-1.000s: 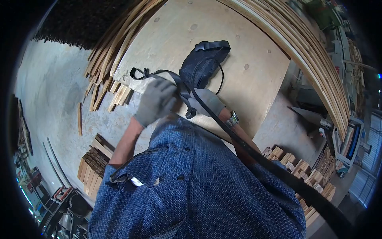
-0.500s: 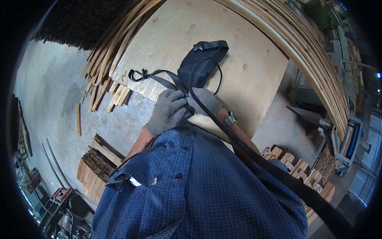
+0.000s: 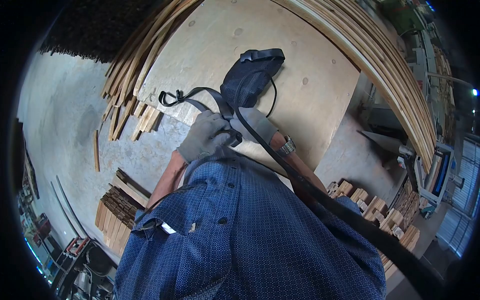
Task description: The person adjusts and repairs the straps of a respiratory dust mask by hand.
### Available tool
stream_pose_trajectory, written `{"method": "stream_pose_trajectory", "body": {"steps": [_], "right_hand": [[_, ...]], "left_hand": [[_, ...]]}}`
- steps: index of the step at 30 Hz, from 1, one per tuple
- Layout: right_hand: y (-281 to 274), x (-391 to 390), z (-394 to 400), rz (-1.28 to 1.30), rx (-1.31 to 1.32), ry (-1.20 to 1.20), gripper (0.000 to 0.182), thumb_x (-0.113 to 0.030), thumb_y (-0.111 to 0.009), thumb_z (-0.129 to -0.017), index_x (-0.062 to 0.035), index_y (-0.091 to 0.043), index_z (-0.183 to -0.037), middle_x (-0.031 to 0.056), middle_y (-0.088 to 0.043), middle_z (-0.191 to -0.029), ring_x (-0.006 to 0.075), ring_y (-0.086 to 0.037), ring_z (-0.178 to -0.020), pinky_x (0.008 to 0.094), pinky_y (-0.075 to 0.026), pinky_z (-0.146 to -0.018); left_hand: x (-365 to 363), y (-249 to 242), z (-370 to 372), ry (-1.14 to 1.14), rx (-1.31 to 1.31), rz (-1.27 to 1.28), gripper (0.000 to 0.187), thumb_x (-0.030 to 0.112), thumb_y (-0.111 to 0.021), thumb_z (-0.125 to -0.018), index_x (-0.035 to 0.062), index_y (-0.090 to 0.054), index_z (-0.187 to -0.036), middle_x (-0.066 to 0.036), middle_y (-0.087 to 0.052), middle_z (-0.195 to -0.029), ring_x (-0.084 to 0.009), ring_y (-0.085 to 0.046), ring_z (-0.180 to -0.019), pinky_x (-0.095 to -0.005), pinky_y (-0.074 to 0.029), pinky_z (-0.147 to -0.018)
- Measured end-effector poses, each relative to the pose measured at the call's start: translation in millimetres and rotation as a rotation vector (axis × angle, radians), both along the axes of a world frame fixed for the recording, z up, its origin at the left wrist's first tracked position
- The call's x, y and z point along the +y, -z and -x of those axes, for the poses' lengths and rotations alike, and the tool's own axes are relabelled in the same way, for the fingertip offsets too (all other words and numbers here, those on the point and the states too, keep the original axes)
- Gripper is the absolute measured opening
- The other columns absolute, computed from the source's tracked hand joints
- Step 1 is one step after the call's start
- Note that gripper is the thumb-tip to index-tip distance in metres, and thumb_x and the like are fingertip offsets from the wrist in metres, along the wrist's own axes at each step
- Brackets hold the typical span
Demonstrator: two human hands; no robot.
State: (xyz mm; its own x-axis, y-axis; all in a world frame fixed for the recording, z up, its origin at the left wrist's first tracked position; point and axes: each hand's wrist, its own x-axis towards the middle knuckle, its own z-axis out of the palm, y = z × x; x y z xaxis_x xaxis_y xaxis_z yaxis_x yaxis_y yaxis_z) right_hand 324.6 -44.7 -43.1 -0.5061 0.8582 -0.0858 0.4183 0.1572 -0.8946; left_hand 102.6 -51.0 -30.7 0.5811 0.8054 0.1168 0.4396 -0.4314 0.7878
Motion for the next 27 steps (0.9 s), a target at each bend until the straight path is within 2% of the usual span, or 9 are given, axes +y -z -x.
{"method": "stream_pose_trajectory", "body": {"steps": [6,8,15,18,19,21,24,26,27], "right_hand": [[-1,7,1,0.285,-0.076,0.027,0.015,-0.013,-0.066,-0.094,-0.0023,-0.062,-0.085,0.0018,-0.059,-0.068,0.0072,-0.054,-0.059,0.0271,-0.043,-0.052],[8,9,-4,0.181,-0.096,-0.074,0.015,-0.013,-0.067,-0.093,-0.0029,-0.063,-0.083,0.0017,-0.059,-0.066,0.007,-0.054,-0.058,0.0269,-0.042,-0.051],[4,10,-7,0.101,-0.11,-0.101,0.017,-0.014,-0.07,-0.091,-0.003,-0.063,-0.08,0.0021,-0.057,-0.062,0.0069,-0.052,-0.056,0.0272,-0.04,-0.05],[1,8,-10,-0.191,-0.1,-0.189,0.017,-0.014,-0.069,-0.091,-0.003,-0.063,-0.08,0.003,-0.057,-0.063,0.0074,-0.051,-0.056,0.0282,-0.04,-0.05],[3,9,-11,-0.13,-0.179,-0.207,0.018,-0.017,-0.067,-0.091,-0.0046,-0.063,-0.078,0.0078,-0.059,-0.072,0.0197,-0.057,-0.065,0.0368,-0.045,-0.057],[4,10,-11,-0.071,-0.253,-0.227,0.02,-0.02,-0.064,-0.09,-0.0063,-0.063,-0.077,0.0126,-0.062,-0.082,0.0319,-0.064,-0.073,0.0454,-0.051,-0.064],[0,7,-11,-0.186,-0.22,-0.267,0.018,-0.019,-0.063,-0.091,-0.006,-0.063,-0.078,0.0122,-0.063,-0.082,0.0318,-0.064,-0.074,0.0465,-0.05,-0.064],[-6,7,-10,0.018,-0.262,-0.184,0.018,-0.018,-0.062,-0.091,-0.0061,-0.062,-0.078,0.012,-0.062,-0.083,0.0317,-0.064,-0.076,0.0471,-0.05,-0.063],[-4,8,-12,0.015,-0.258,-0.184,0.018,-0.018,-0.062,-0.091,-0.0061,-0.062,-0.078,0.012,-0.062,-0.083,0.0317,-0.064,-0.076,0.0471,-0.05,-0.063]], "left_hand": [[7,-1,1,0.06,0.06,-0.061,0.011,0.015,-0.071,-0.082,0.0062,-0.069,-0.087,-0.011,-0.063,-0.088,-0.0314,-0.058,-0.093,-0.0439,-0.044,-0.092],[8,-2,0,0.058,0.104,-0.116,0.008,0.014,-0.07,-0.082,0.0062,-0.068,-0.082,-0.01,-0.061,-0.084,-0.0308,-0.057,-0.09,-0.0439,-0.044,-0.091],[9,7,4,0.03,0.127,-0.199,0.008,0.014,-0.071,-0.078,0.0075,-0.067,-0.076,-0.009,-0.06,-0.079,-0.03,-0.058,-0.088,-0.0438,-0.045,-0.091],[10,9,11,0.01,0.147,-0.237,0.006,0.013,-0.072,-0.075,0.0086,-0.067,-0.075,-0.008,-0.06,-0.079,-0.0295,-0.059,-0.088,-0.0435,-0.045,-0.092],[11,8,15,0.005,0.182,-0.259,0.007,0.013,-0.072,-0.074,0.009,-0.068,-0.08,-0.008,-0.061,-0.081,-0.0296,-0.058,-0.088,-0.0435,-0.046,-0.094],[13,8,22,-0.002,0.22,-0.283,0.012,0.014,-0.072,-0.073,0.0094,-0.069,-0.084,-0.007,-0.061,-0.084,-0.0298,-0.058,-0.089,-0.0435,-0.046,-0.095],[14,8,28,-0.002,0.301,-0.301,0.012,0.012,-0.07,-0.072,0.0103,-0.07,-0.084,-0.006,-0.061,-0.083,-0.0288,-0.058,-0.088,-0.0434,-0.046,-0.097],[15,4,31,0.011,0.358,-0.296,0.01,0.01,-0.068,-0.072,0.0107,-0.069,-0.082,-0.006,-0.061,-0.081,-0.0283,-0.059,-0.087,-0.0439,-0.046,-0.097],[18,1,33,0.01,0.362,-0.299,0.01,0.01,-0.068,-0.072,0.0107,-0.069,-0.082,-0.006,-0.061,-0.081,-0.0283,-0.059,-0.087,-0.0439,-0.046,-0.097]]}}
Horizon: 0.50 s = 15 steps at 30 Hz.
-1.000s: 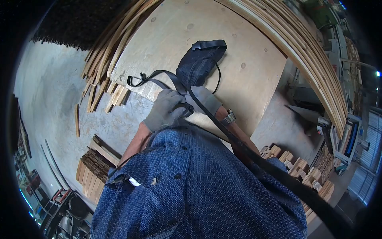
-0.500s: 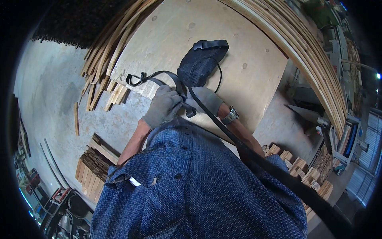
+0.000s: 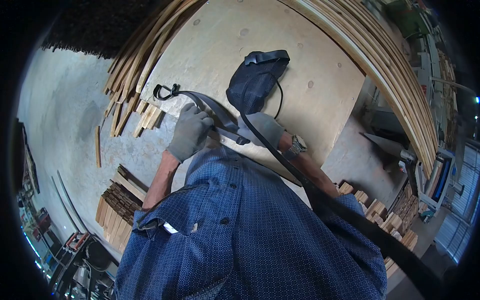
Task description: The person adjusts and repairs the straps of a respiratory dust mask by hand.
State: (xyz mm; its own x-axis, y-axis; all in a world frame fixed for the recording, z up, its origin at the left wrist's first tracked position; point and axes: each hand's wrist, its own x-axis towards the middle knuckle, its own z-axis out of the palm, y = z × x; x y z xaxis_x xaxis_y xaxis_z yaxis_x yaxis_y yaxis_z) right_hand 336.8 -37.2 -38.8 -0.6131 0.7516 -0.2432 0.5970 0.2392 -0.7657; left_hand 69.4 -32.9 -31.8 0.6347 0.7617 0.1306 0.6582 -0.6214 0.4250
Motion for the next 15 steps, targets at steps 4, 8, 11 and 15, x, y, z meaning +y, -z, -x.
{"method": "stream_pose_trajectory", "body": {"steps": [4,8,11,15], "right_hand": [[-3,4,-3,-0.119,0.156,-0.017,0.02,-0.018,-0.066,-0.093,-0.0023,-0.062,-0.082,0.0078,-0.059,-0.066,0.0133,-0.054,-0.058,0.0325,-0.044,-0.054],[-8,8,-2,0.014,0.003,-0.001,0.02,-0.02,-0.065,-0.095,-0.0026,-0.063,-0.084,0.0084,-0.062,-0.069,0.0156,-0.056,-0.059,0.0345,-0.046,-0.056],[-5,6,1,0.076,-0.064,0.039,0.019,-0.021,-0.065,-0.095,-0.003,-0.066,-0.089,0.0088,-0.065,-0.072,0.0159,-0.06,-0.062,0.0337,-0.047,-0.058],[-10,2,3,0.11,-0.025,0.08,0.019,-0.022,-0.067,-0.094,-0.0033,-0.069,-0.095,0.0097,-0.07,-0.076,0.0172,-0.065,-0.065,0.0327,-0.05,-0.061]], "left_hand": [[6,-9,8,-0.028,0.034,-0.036,0.007,0.01,-0.068,-0.072,0.0103,-0.069,-0.079,-0.007,-0.061,-0.08,-0.0286,-0.058,-0.087,-0.0442,-0.046,-0.097],[-2,-6,8,-0.041,0.083,-0.027,0.005,0.009,-0.068,-0.075,0.0097,-0.068,-0.08,-0.008,-0.061,-0.082,-0.0294,-0.058,-0.088,-0.0454,-0.045,-0.097],[-9,0,10,-0.108,0.022,-0.005,0.006,0.009,-0.069,-0.079,0.0084,-0.067,-0.084,-0.009,-0.062,-0.089,-0.0312,-0.058,-0.092,-0.0459,-0.045,-0.098],[-15,-1,18,-0.216,-0.027,0.049,0.013,0.012,-0.072,-0.081,0.0056,-0.065,-0.088,-0.012,-0.065,-0.103,-0.0339,-0.059,-0.103,-0.0468,-0.045,-0.101]]}}
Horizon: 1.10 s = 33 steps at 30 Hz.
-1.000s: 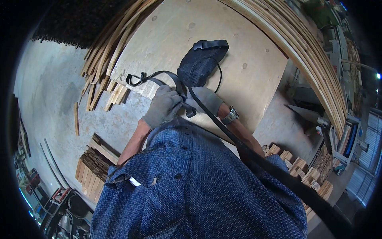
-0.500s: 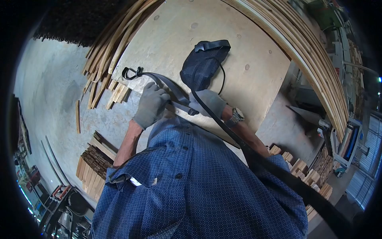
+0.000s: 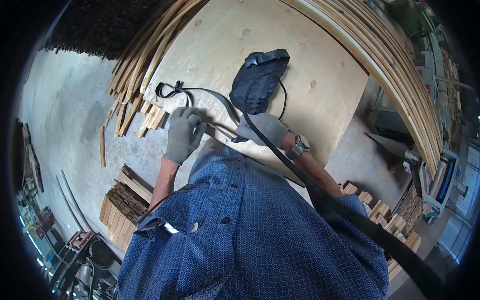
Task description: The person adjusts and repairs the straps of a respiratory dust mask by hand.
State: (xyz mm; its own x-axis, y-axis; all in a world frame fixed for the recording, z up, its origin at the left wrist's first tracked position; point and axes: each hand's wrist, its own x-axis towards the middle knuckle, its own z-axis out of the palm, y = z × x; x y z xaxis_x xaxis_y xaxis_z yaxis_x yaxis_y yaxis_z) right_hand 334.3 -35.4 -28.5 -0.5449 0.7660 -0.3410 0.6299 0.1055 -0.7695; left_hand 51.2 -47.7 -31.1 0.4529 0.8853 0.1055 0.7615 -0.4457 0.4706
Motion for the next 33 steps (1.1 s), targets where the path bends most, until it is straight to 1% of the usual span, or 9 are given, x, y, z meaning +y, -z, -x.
{"method": "stream_pose_trajectory", "body": {"steps": [3,5,7,8,10,13,17,22,33], "right_hand": [[3,-8,-8,-0.044,0.06,-0.021,0.022,-0.024,-0.07,-0.092,-0.0039,-0.07,-0.1,0.0098,-0.072,-0.08,0.0183,-0.069,-0.07,0.0321,-0.052,-0.064],[5,-12,-10,-0.007,-0.063,-0.016,0.03,-0.037,-0.068,-0.091,-0.0096,-0.069,-0.105,0.0098,-0.074,-0.089,0.029,-0.072,-0.083,0.0421,-0.055,-0.073],[12,-16,-12,-0.02,-0.078,-0.022,0.03,-0.032,-0.071,-0.09,-0.0071,-0.068,-0.107,0.0107,-0.074,-0.088,0.0252,-0.072,-0.079,0.0376,-0.054,-0.071],[15,-17,-11,-0.034,-0.094,-0.032,0.031,-0.027,-0.073,-0.089,-0.0045,-0.067,-0.109,0.0116,-0.075,-0.086,0.0215,-0.072,-0.076,0.0332,-0.054,-0.068],[2,-16,-4,-0.037,-0.175,-0.062,0.032,-0.028,-0.072,-0.09,-0.0045,-0.066,-0.109,0.0125,-0.074,-0.086,0.0241,-0.072,-0.075,0.0355,-0.054,-0.068],[-10,-20,7,-0.015,-0.267,-0.026,0.033,-0.033,-0.07,-0.09,-0.0047,-0.066,-0.108,0.0139,-0.074,-0.084,0.0291,-0.071,-0.074,0.0396,-0.054,-0.068],[-2,-26,12,0.003,-0.341,0.08,0.037,-0.04,-0.068,-0.091,-0.0054,-0.066,-0.105,0.0145,-0.074,-0.085,0.0335,-0.071,-0.075,0.0419,-0.053,-0.067],[1,-32,11,-0.028,-0.348,-0.006,0.036,-0.038,-0.069,-0.089,-0.0075,-0.067,-0.107,0.0141,-0.075,-0.089,0.034,-0.072,-0.078,0.0423,-0.054,-0.068],[17,-45,1,-0.125,-0.334,-0.04,0.031,-0.029,-0.069,-0.088,-0.0113,-0.066,-0.113,0.0119,-0.075,-0.094,0.0339,-0.071,-0.089,0.0449,-0.054,-0.075]], "left_hand": [[-3,1,0,-0.232,-0.098,-0.067,0.023,0.015,-0.076,-0.081,0.0013,-0.067,-0.097,-0.018,-0.065,-0.119,-0.04,-0.058,-0.117,-0.0496,-0.045,-0.101],[-2,7,1,-0.336,-0.168,-0.124,0.025,0.016,-0.077,-0.082,0.0012,-0.068,-0.1,-0.018,-0.065,-0.118,-0.0398,-0.058,-0.115,-0.0485,-0.047,-0.099],[5,21,12,-0.531,-0.227,-0.222,0.033,0.019,-0.08,-0.086,0.0,-0.069,-0.11,-0.02,-0.065,-0.124,-0.0351,-0.066,-0.106,-0.0419,-0.053,-0.09],[14,29,19,-0.637,-0.268,-0.189,0.033,0.024,-0.08,-0.087,-0.0007,-0.071,-0.106,-0.02,-0.071,-0.113,-0.0312,-0.07,-0.09,-0.0413,-0.055,-0.08],[31,35,24,-0.801,-0.13,-0.132,0.038,0.036,-0.077,-0.086,-0.0002,-0.073,-0.099,-0.019,-0.074,-0.091,-0.0307,-0.072,-0.077,-0.0411,-0.055,-0.072],[52,29,27,-0.853,-0.023,0.077,0.042,0.043,-0.069,-0.087,0.002,-0.074,-0.097,-0.023,-0.072,-0.084,-0.0402,-0.072,-0.08,-0.047,-0.055,-0.072],[66,31,26,-0.861,0.024,0.028,0.046,0.048,-0.067,-0.086,0.003,-0.075,-0.091,-0.023,-0.072,-0.079,-0.0407,-0.072,-0.077,-0.0477,-0.055,-0.07],[85,37,32,-0.863,0.085,0.326,0.06,0.058,-0.06,-0.083,0.0007,-0.078,-0.084,-0.027,-0.071,-0.083,-0.0431,-0.072,-0.079,-0.0504,-0.054,-0.071],[102,65,37,-0.989,-0.046,0.193,0.049,0.043,-0.062,-0.08,-0.004,-0.076,-0.081,-0.028,-0.069,-0.076,-0.0429,-0.072,-0.077,-0.051,-0.054,-0.073]]}}
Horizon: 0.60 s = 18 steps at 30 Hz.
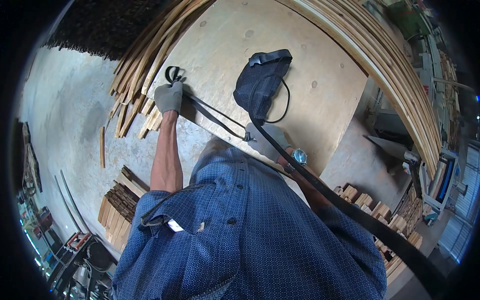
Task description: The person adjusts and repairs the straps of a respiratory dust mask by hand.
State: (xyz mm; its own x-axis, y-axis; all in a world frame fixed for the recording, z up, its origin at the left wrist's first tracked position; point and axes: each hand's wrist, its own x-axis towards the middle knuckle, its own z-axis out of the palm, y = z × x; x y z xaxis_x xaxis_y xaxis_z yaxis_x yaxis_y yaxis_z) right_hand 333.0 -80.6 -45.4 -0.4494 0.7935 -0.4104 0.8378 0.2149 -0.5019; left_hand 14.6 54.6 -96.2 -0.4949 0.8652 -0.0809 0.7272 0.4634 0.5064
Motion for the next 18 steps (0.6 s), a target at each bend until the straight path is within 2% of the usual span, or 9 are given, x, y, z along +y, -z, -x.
{"method": "stream_pose_trajectory", "body": {"steps": [1,3,4,5,7,8,12,17,18], "right_hand": [[0,-1,2,-0.003,0.003,0.024,0.029,-0.029,-0.068,-0.089,-0.0118,-0.067,-0.112,0.0117,-0.074,-0.092,0.0336,-0.071,-0.088,0.0452,-0.053,-0.074],[-2,0,3,-0.01,0.004,0.047,0.027,-0.029,-0.067,-0.091,-0.0124,-0.067,-0.112,0.0116,-0.073,-0.091,0.0333,-0.071,-0.086,0.0455,-0.052,-0.072],[-3,-1,3,-0.011,-0.018,0.045,0.025,-0.03,-0.066,-0.092,-0.0126,-0.067,-0.11,0.0115,-0.072,-0.088,0.0329,-0.07,-0.084,0.0455,-0.052,-0.07],[-3,-1,4,-0.012,-0.039,0.043,0.023,-0.031,-0.065,-0.093,-0.0129,-0.068,-0.108,0.0114,-0.071,-0.086,0.0324,-0.07,-0.082,0.0455,-0.051,-0.069],[6,-3,0,-0.058,0.003,0.043,0.022,-0.031,-0.064,-0.094,-0.0125,-0.068,-0.106,0.0115,-0.071,-0.084,0.0323,-0.069,-0.081,0.0456,-0.05,-0.068],[10,-5,-2,-0.1,0.044,0.043,0.022,-0.031,-0.063,-0.095,-0.0122,-0.068,-0.104,0.0116,-0.07,-0.082,0.0321,-0.068,-0.079,0.0456,-0.049,-0.067],[8,-2,1,-0.04,0.047,0.071,0.021,-0.031,-0.063,-0.095,-0.0115,-0.069,-0.101,0.0117,-0.07,-0.082,0.0326,-0.068,-0.078,0.0458,-0.049,-0.067],[21,1,-5,-0.121,0.103,0.044,0.022,-0.028,-0.061,-0.096,-0.0085,-0.065,-0.088,0.0139,-0.065,-0.076,0.0356,-0.064,-0.072,0.0476,-0.048,-0.066],[22,1,-6,-0.12,0.103,0.046,0.022,-0.028,-0.061,-0.096,-0.0085,-0.065,-0.088,0.0139,-0.065,-0.076,0.0356,-0.064,-0.072,0.0476,-0.048,-0.066]], "left_hand": [[1,2,2,-0.001,0.0,-0.006,0.049,0.043,-0.062,-0.08,-0.004,-0.076,-0.081,-0.028,-0.069,-0.076,-0.0429,-0.072,-0.077,-0.051,-0.054,-0.073],[3,9,3,-0.158,-0.202,-0.181,0.048,0.04,-0.063,-0.081,-0.006,-0.075,-0.077,-0.027,-0.067,-0.066,-0.0386,-0.071,-0.067,-0.0492,-0.052,-0.068],[5,12,6,-0.188,-0.271,-0.258,0.044,0.035,-0.066,-0.082,-0.0081,-0.073,-0.075,-0.019,-0.065,-0.058,-0.0259,-0.065,-0.056,-0.0429,-0.048,-0.059],[10,15,9,-0.188,-0.271,-0.259,0.044,0.035,-0.066,-0.082,-0.0081,-0.073,-0.075,-0.019,-0.065,-0.058,-0.0259,-0.065,-0.056,-0.0429,-0.048,-0.059],[15,8,8,-0.312,-0.533,-0.49,0.039,0.028,-0.07,-0.084,-0.0087,-0.071,-0.071,-0.009,-0.06,-0.054,-0.0144,-0.056,-0.053,-0.0362,-0.043,-0.052],[15,4,10,-0.349,-0.6,-0.489,0.036,0.024,-0.07,-0.086,-0.007,-0.07,-0.069,-0.003,-0.057,-0.056,-0.0098,-0.051,-0.054,-0.032,-0.04,-0.05],[19,4,26,-0.357,-0.644,-0.521,0.032,0.022,-0.069,-0.086,-0.0052,-0.069,-0.069,-0.001,-0.057,-0.059,-0.0102,-0.049,-0.053,-0.0306,-0.038,-0.049],[27,6,43,-0.381,-0.644,-0.525,0.03,0.021,-0.071,-0.086,-0.0043,-0.07,-0.07,-0.003,-0.058,-0.059,-0.0106,-0.05,-0.051,-0.0314,-0.04,-0.047],[25,-10,38,-0.407,-0.673,-0.507,0.03,0.02,-0.072,-0.086,-0.0043,-0.069,-0.068,-0.004,-0.059,-0.059,-0.0116,-0.052,-0.05,-0.0315,-0.042,-0.046]]}}
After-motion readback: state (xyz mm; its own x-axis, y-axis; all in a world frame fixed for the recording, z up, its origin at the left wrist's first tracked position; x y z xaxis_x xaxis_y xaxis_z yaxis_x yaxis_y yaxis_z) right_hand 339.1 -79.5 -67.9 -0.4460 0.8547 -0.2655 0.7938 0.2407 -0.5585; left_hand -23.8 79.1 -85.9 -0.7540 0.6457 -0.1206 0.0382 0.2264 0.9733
